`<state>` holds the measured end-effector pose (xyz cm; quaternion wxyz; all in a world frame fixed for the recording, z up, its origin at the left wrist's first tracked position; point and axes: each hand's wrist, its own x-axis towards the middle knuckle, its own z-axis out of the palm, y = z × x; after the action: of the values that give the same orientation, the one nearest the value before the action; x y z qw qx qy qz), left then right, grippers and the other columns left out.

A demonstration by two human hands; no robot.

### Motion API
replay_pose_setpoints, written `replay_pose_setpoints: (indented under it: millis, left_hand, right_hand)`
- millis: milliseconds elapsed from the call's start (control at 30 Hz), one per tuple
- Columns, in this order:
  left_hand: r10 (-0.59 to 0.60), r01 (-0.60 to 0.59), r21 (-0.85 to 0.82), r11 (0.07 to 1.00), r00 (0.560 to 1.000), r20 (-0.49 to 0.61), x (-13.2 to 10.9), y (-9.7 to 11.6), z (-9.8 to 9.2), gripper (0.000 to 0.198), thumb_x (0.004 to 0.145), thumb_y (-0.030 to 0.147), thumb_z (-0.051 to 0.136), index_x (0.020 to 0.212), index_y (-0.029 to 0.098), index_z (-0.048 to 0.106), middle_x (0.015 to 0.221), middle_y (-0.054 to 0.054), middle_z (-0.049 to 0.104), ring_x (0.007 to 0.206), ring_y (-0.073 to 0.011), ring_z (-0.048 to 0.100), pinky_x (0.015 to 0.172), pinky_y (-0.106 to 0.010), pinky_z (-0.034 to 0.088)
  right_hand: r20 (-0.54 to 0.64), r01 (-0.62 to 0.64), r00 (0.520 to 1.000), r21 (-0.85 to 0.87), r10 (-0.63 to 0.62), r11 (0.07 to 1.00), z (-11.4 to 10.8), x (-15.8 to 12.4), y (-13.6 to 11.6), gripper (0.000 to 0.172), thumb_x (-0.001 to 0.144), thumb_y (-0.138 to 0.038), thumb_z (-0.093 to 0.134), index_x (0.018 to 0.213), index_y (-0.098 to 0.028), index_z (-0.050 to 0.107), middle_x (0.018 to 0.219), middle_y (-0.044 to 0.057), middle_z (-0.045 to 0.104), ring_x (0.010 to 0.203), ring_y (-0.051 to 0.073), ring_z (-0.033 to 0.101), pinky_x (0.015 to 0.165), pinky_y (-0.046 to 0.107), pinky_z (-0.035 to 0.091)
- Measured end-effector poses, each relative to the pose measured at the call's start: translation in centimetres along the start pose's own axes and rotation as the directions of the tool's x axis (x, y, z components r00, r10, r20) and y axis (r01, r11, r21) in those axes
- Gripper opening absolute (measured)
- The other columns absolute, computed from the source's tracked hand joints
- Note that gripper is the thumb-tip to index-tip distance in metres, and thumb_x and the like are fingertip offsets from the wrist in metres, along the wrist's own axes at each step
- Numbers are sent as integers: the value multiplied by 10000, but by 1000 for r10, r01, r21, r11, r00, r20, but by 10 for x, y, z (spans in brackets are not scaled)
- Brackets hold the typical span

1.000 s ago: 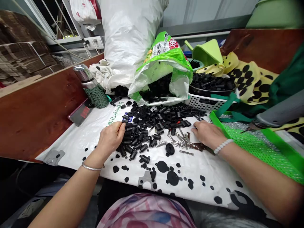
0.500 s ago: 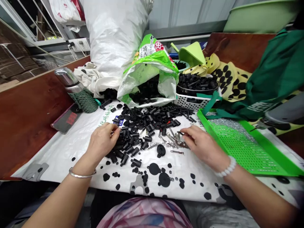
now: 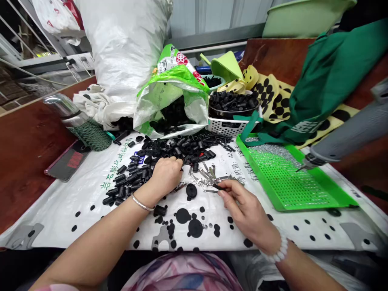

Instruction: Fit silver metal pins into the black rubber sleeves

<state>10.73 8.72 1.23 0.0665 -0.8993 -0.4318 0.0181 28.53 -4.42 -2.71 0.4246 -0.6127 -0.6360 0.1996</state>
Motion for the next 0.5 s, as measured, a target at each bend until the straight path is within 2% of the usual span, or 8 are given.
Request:
replay_pose_setpoints:
  millis: [233,367,433,500]
  left_hand:
    - [-66,66,6,998,998,4,0,5,4,160,763,215,503,891,146,570,834,-93,624,783,-236,604,685,-332,428]
    - [-55,54,-25,998,998,-27,-1,8,6,136,772,193,489,868,149,574,826,-81,627,788,-231,603,714,-342,428]
    - [-42,39,-51,998,998,-47,-3,7,6,143,785,209,485,877,149,578,829,-76,625,803,-227,598,731,-341,430]
    - [-36,31,-78,996,997,-71,-8,5,4,180,804,231,479,932,150,575,854,-70,619,821,-216,591,746,-331,435]
  right_hand:
    - [-21,-45,999,193,50,980,5,-1,3,175,858,-265,478,992,-203,572,852,45,613,610,132,563,560,269,471]
    - [-66,-83,992,287,106,954,5,-5,1,135,830,-267,530,935,-202,583,791,27,590,626,127,542,568,261,458]
    - [-80,-119,984,371,159,921,3,-7,0,144,821,-268,542,943,-202,579,754,11,566,597,112,520,553,252,453]
    - [-67,-162,972,503,225,849,1,-7,-2,223,819,-268,541,1034,-211,550,759,-3,542,548,91,496,520,242,449]
